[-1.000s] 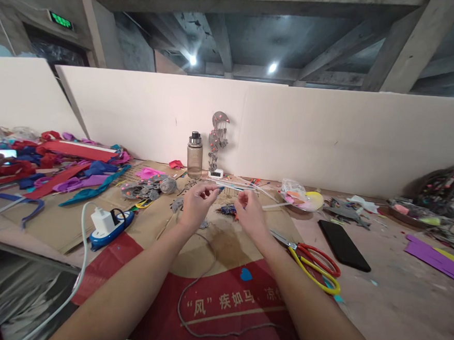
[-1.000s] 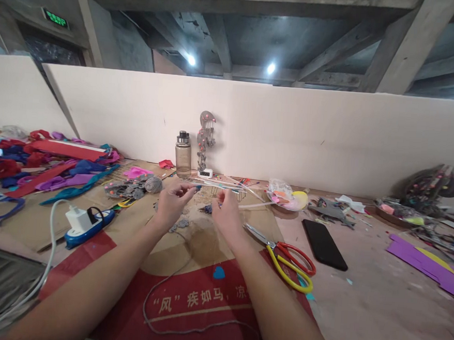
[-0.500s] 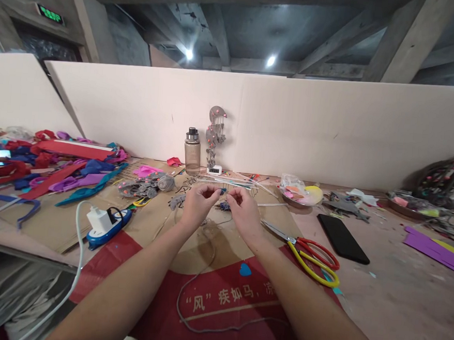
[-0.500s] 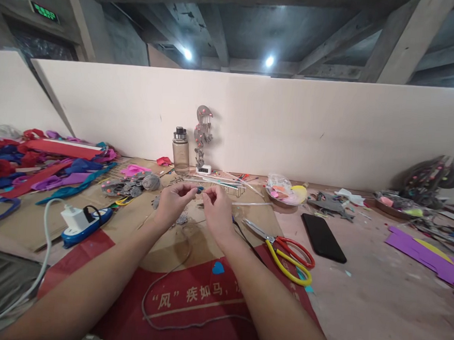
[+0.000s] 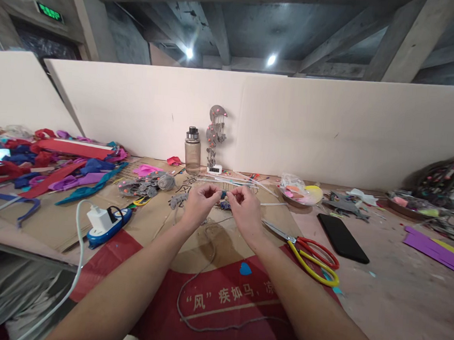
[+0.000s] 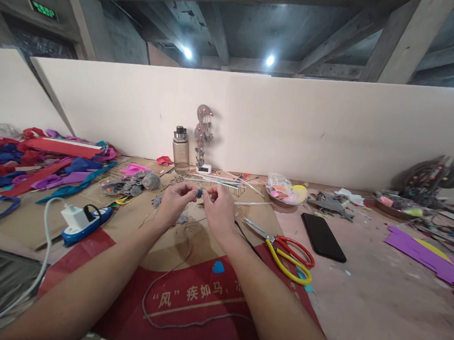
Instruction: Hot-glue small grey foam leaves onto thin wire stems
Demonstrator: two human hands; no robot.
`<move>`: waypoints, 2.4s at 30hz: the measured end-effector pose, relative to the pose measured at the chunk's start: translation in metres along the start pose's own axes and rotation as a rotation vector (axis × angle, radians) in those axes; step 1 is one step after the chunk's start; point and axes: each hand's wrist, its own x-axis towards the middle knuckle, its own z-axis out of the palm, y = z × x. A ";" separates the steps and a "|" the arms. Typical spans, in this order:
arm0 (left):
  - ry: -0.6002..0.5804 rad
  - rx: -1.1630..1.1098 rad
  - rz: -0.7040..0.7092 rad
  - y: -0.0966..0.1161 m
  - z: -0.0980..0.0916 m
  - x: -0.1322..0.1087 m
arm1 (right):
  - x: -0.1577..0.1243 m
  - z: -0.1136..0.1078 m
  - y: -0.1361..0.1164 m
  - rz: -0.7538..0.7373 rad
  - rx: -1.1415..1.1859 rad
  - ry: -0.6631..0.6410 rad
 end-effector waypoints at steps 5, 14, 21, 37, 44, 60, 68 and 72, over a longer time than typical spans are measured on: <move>-0.017 -0.015 -0.011 -0.003 -0.001 0.000 | 0.000 0.000 0.001 -0.006 -0.005 -0.001; -0.067 -0.146 -0.064 -0.006 0.000 0.003 | 0.003 -0.004 0.000 0.018 0.008 -0.069; -0.278 -0.275 -0.193 -0.007 -0.005 0.008 | 0.008 -0.010 0.009 0.124 0.021 -0.077; -0.212 0.247 0.095 -0.004 -0.002 0.004 | 0.001 -0.008 0.023 -0.260 -0.291 -0.171; -0.163 0.147 -0.067 -0.002 -0.004 0.006 | 0.003 -0.009 0.020 -0.045 -0.081 -0.208; -0.347 0.064 -0.161 0.003 -0.004 0.005 | 0.004 -0.009 0.020 -0.040 -0.155 -0.168; -0.308 0.075 -0.168 -0.003 -0.003 0.007 | 0.002 -0.008 0.019 -0.098 -0.198 -0.154; -0.123 0.065 -0.121 -0.006 -0.006 0.009 | -0.003 -0.003 0.019 -0.125 -0.121 -0.183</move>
